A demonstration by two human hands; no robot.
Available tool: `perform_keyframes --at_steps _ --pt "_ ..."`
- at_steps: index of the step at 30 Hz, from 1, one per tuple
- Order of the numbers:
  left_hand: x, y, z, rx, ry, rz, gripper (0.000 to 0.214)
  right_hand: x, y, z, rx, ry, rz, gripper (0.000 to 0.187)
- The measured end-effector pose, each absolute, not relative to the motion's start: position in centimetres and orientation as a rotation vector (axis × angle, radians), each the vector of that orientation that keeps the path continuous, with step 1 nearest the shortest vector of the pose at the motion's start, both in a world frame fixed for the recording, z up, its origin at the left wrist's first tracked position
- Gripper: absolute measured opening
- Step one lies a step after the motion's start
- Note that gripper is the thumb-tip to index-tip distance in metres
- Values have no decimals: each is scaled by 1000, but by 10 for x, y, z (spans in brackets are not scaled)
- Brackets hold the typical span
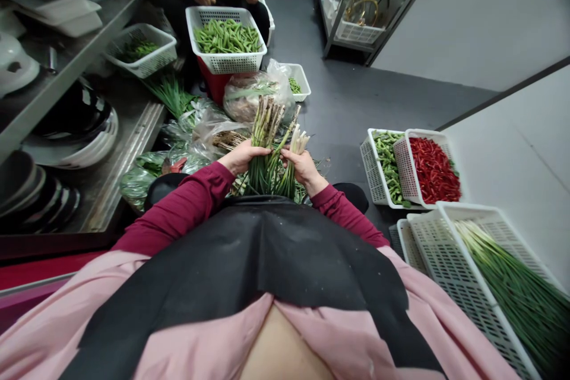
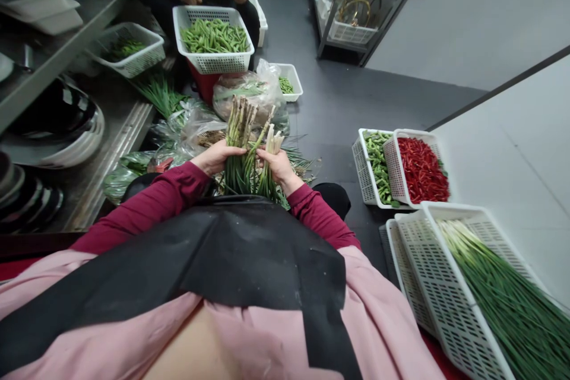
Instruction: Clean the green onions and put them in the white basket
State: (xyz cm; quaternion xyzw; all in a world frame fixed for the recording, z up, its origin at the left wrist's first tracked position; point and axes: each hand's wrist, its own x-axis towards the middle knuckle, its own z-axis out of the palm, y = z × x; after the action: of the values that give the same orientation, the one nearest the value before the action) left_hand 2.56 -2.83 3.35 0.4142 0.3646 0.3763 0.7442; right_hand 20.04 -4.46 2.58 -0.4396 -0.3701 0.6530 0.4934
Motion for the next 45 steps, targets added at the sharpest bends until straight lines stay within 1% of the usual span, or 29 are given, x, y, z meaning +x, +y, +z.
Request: perform_keyframes --at_steps 3,8,12,16,24,29,32,36,41,45 --pt "25 -30 36 898 793 802 46 200 -45 26 -1039 -919 1619 43" --pt "27 -31 33 911 779 777 46 198 -46 26 -1098 -944 1528 41" --pt "27 -31 31 940 792 797 48 198 -49 29 -1151 -1054 1410 34" --pt "27 -30 32 956 826 820 46 198 -53 32 -1178 -1142 1315 30" --pt "29 -32 37 1162 867 855 46 196 -59 34 -1164 -1088 1345 35" --pt "34 -34 45 1255 1037 829 46 196 -59 38 -1234 -1109 1338 31" --pt "30 -32 43 1320 1100 783 42 207 -56 47 -1236 -1052 1323 25" --pt "15 -24 28 1480 1190 686 36 242 -46 69 -1135 -856 1356 29" --pt "-8 -14 6 1541 1237 622 38 294 -33 99 -1064 -791 1188 26" --pt "-25 -14 -6 1395 1384 631 42 315 -32 108 -1090 -931 956 20"
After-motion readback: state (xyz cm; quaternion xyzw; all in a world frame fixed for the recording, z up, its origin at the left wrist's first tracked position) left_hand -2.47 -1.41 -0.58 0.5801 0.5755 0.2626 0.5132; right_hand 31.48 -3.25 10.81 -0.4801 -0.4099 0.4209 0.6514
